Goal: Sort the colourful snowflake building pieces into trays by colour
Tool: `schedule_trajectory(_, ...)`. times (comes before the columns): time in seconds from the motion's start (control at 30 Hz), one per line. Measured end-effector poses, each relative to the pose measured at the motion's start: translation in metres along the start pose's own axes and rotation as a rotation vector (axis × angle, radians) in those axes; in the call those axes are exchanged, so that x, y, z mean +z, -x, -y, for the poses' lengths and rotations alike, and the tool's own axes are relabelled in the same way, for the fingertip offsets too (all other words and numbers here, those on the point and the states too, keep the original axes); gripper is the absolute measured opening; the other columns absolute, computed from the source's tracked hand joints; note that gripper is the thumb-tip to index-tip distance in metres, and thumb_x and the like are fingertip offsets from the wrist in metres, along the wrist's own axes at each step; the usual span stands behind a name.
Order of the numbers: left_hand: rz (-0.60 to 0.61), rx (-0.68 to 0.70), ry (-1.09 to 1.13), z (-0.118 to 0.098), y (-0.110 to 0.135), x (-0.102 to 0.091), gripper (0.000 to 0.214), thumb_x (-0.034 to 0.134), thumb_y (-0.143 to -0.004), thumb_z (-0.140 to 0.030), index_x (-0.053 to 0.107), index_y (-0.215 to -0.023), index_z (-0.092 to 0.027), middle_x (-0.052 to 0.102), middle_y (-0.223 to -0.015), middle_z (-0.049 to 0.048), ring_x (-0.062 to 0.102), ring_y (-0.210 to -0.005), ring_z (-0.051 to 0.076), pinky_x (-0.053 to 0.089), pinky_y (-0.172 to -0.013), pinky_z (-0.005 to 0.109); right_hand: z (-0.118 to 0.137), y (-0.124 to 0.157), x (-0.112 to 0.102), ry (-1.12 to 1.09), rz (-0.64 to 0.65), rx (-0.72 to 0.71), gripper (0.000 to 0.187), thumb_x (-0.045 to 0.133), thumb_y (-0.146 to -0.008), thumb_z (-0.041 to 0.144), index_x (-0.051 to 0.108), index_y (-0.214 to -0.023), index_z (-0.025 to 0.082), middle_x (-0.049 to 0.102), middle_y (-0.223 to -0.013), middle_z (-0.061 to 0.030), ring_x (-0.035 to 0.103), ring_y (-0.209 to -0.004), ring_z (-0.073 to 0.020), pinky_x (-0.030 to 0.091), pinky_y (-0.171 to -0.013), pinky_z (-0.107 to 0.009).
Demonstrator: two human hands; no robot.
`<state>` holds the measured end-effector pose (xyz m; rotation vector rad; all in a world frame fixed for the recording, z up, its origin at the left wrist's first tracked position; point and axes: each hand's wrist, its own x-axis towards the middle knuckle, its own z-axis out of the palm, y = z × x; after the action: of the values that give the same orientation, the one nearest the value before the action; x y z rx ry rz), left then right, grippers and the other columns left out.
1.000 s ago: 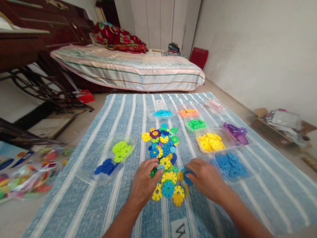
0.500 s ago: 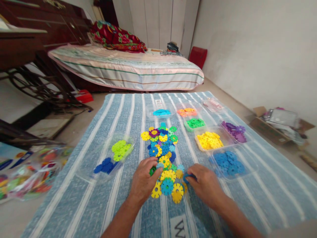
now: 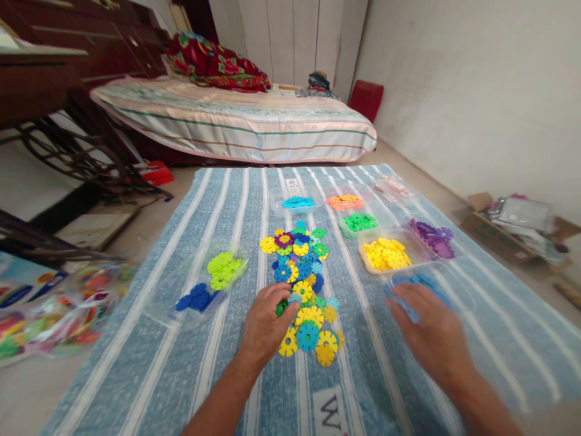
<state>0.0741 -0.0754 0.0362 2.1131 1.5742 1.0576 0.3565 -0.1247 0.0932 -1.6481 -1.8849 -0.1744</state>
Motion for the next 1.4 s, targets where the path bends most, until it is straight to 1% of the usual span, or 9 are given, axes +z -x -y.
schedule_trajectory(0.13,-0.004,-0.015,-0.006,0.000,0.001,0.001,0.014,0.059,-0.080,-0.034,0.063,-0.082,-0.021,0.069,-0.100,0.0061,0.063,-0.098,0.021,0.051,-0.088,0.038,0.053,0.018,0.036,-0.233,0.185,-0.162,0.018,0.051,-0.087,0.020,0.064,-0.099,0.021,0.066,-0.107,-0.0093,0.061,-0.102,-0.0220,0.052,-0.091,-0.038)
schedule_trajectory(0.27,-0.002,-0.008,-0.003,0.000,0.001,0.001,0.012,0.059,-0.080,-0.032,0.063,-0.083,-0.021,0.069,-0.101,0.0060,0.063,-0.099,0.021,0.051,-0.089,0.038,0.083,0.026,0.059,-0.239,0.280,-0.240,0.031,0.061,-0.079,0.016,0.060,-0.110,0.018,0.060,-0.121,-0.0136,0.051,-0.119,-0.0296,0.047,-0.098,-0.048)
schedule_trajectory(0.4,0.000,-0.004,-0.011,0.000,0.002,0.002,0.011,0.060,-0.079,-0.031,0.063,-0.082,-0.021,0.069,-0.100,0.0063,0.063,-0.099,0.021,0.051,-0.088,0.038,0.089,0.030,0.068,-0.218,0.320,-0.258,0.035,0.062,-0.076,0.012,0.059,-0.111,0.016,0.059,-0.122,-0.0142,0.048,-0.122,-0.0317,0.046,-0.098,-0.050)
schedule_trajectory(0.6,-0.009,0.002,0.004,0.000,0.002,0.002,0.010,0.060,-0.079,-0.031,0.062,-0.082,-0.022,0.069,-0.101,0.0058,0.062,-0.099,0.021,0.051,-0.088,0.038,0.086,0.038,0.073,-0.292,0.229,-0.251,0.030,0.055,-0.082,0.012,0.058,-0.112,0.019,0.058,-0.122,-0.0121,0.049,-0.123,-0.0285,0.046,-0.100,-0.048)
schedule_trajectory(0.7,-0.004,-0.004,0.005,0.000,0.002,0.001,0.011,0.060,-0.079,-0.032,0.062,-0.082,-0.021,0.069,-0.101,0.0060,0.063,-0.099,0.021,0.051,-0.088,0.038,0.085,0.038,0.075,-0.389,0.218,-0.226,0.023,0.052,-0.084,0.012,0.061,-0.103,0.020,0.061,-0.117,-0.0102,0.053,-0.117,-0.0256,0.046,-0.101,-0.046)
schedule_trajectory(0.9,-0.011,-0.014,0.015,-0.001,0.002,0.001,0.012,0.060,-0.079,-0.033,0.063,-0.082,-0.022,0.069,-0.101,0.0060,0.063,-0.099,0.022,0.051,-0.088,0.038,0.082,0.029,0.071,-0.605,0.256,-0.040,0.021,0.047,-0.085,0.014,0.066,-0.083,0.022,0.066,-0.104,-0.0072,0.060,-0.102,-0.0195,0.049,-0.093,-0.037)
schedule_trajectory(1.1,-0.011,-0.008,0.008,0.001,0.002,0.002,0.012,0.060,-0.079,-0.032,0.062,-0.082,-0.021,0.069,-0.100,0.0066,0.063,-0.098,0.022,0.051,-0.087,0.038,0.077,0.012,0.059,-0.963,0.360,0.316,0.015,0.057,-0.080,0.023,0.066,-0.069,0.020,0.067,-0.090,-0.0050,0.062,-0.090,-0.0181,0.048,-0.083,-0.032)
schedule_trajectory(1.27,-0.009,-0.005,0.006,-0.001,0.001,0.000,0.010,0.060,-0.079,-0.031,0.062,-0.079,-0.022,0.070,-0.099,0.0059,0.064,-0.097,0.021,0.052,-0.087,0.038,0.070,0.000,0.058,-1.177,0.379,0.657,0.019,0.067,-0.072,0.036,0.067,-0.066,0.017,0.060,-0.060,0.0016,0.055,-0.059,-0.0129,0.045,-0.059,-0.025)
schedule_trajectory(1.4,-0.017,-0.009,-0.005,-0.002,0.003,-0.002,0.007,0.061,-0.078,-0.029,0.062,-0.078,-0.022,0.070,-0.099,0.0059,0.065,-0.096,0.021,0.053,-0.085,0.037,0.067,-0.009,0.064,-1.166,0.383,0.697,0.021,0.067,-0.070,0.037,0.066,-0.063,0.018,0.058,-0.053,0.0035,0.050,-0.051,-0.0103,0.042,-0.051,-0.022)
